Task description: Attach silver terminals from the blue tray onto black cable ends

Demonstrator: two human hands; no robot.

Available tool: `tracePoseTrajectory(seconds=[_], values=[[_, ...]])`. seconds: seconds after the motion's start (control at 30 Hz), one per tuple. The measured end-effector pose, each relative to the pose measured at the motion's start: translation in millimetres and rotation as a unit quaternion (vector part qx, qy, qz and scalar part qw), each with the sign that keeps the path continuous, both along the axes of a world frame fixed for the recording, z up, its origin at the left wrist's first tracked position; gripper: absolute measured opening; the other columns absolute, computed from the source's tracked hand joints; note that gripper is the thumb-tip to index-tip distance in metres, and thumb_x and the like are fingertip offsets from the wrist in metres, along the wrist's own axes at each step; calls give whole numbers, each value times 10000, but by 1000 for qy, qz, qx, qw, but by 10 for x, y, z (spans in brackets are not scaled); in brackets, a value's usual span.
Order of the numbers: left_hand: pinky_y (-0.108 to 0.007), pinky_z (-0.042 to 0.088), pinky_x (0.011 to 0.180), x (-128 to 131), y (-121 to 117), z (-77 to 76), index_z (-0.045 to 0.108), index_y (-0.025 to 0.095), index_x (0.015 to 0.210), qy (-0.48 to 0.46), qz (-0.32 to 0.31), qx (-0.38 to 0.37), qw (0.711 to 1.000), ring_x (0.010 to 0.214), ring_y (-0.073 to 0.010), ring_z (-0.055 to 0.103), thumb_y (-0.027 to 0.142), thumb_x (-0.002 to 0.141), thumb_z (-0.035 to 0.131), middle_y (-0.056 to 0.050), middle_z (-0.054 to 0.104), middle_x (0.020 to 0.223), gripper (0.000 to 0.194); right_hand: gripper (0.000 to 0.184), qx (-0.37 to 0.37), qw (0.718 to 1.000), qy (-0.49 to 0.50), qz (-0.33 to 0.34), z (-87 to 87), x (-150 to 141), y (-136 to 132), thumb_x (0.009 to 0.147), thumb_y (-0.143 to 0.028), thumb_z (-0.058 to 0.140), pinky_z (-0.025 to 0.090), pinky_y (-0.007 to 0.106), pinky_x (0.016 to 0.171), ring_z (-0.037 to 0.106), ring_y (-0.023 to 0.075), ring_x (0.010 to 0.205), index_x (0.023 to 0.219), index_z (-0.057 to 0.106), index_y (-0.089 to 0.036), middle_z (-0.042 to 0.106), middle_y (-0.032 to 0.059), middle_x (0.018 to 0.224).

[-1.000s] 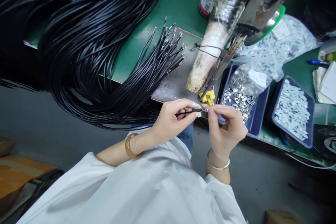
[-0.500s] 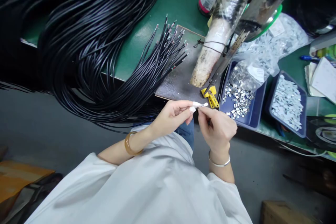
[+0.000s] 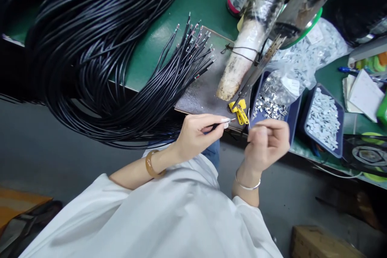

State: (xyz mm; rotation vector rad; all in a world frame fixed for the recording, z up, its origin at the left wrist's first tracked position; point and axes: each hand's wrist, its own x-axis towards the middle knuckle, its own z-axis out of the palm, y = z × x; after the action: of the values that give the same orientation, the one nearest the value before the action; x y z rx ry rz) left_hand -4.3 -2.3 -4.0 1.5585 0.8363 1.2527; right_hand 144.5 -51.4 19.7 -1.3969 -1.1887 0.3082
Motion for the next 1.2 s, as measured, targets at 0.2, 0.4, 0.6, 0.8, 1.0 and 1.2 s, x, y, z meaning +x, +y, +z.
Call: tracePoseTrajectory(seconds=[0.2,0.4,0.6,0.8,1.0,1.2], values=[[-143,427,491,48,111,67,783,115,797,-70,-37,-195,978,533,-66,562,193,784,711,-14,708,646,107,165,35,997,-75,-10,-109,-26,3,942,-145,598,604,272,623,743,135,699,1082,602,-231,770,0,924],[-181,499,624,73,184,51,755,129,789,-77,-70,-219,970,641,-94,610,209,801,683,-16,696,698,108,151,33,989,-140,42,-229,-37,87,869,-100,683,621,346,819,738,169,943,945,652,-227,753,23,1018],[-178,445,553,101,208,41,752,128,796,-65,-43,-215,973,568,-76,539,232,782,717,6,635,631,111,186,43,983,-177,38,-227,-21,163,848,-68,701,615,326,832,724,153,937,953,662,-217,750,19,992],[-177,441,552,110,217,20,754,136,799,-57,-43,-209,975,566,-74,528,208,794,713,17,605,611,82,166,52,980,-192,18,-240,-15,190,840,-77,710,605,333,840,727,166,964,916,657,-215,752,28,1009],[-189,437,542,112,212,31,752,144,814,-32,-42,-214,975,559,-76,511,238,802,711,13,603,620,104,162,46,979,-196,20,-207,-14,209,854,-103,702,616,349,800,731,168,913,929,663,-241,758,8,991],[-184,443,539,116,221,96,750,137,793,-49,-39,-219,974,559,-77,534,233,790,716,17,604,596,103,190,51,974,-221,10,-144,-32,196,830,-95,730,628,341,795,730,164,904,929,675,-247,755,10,1004]])
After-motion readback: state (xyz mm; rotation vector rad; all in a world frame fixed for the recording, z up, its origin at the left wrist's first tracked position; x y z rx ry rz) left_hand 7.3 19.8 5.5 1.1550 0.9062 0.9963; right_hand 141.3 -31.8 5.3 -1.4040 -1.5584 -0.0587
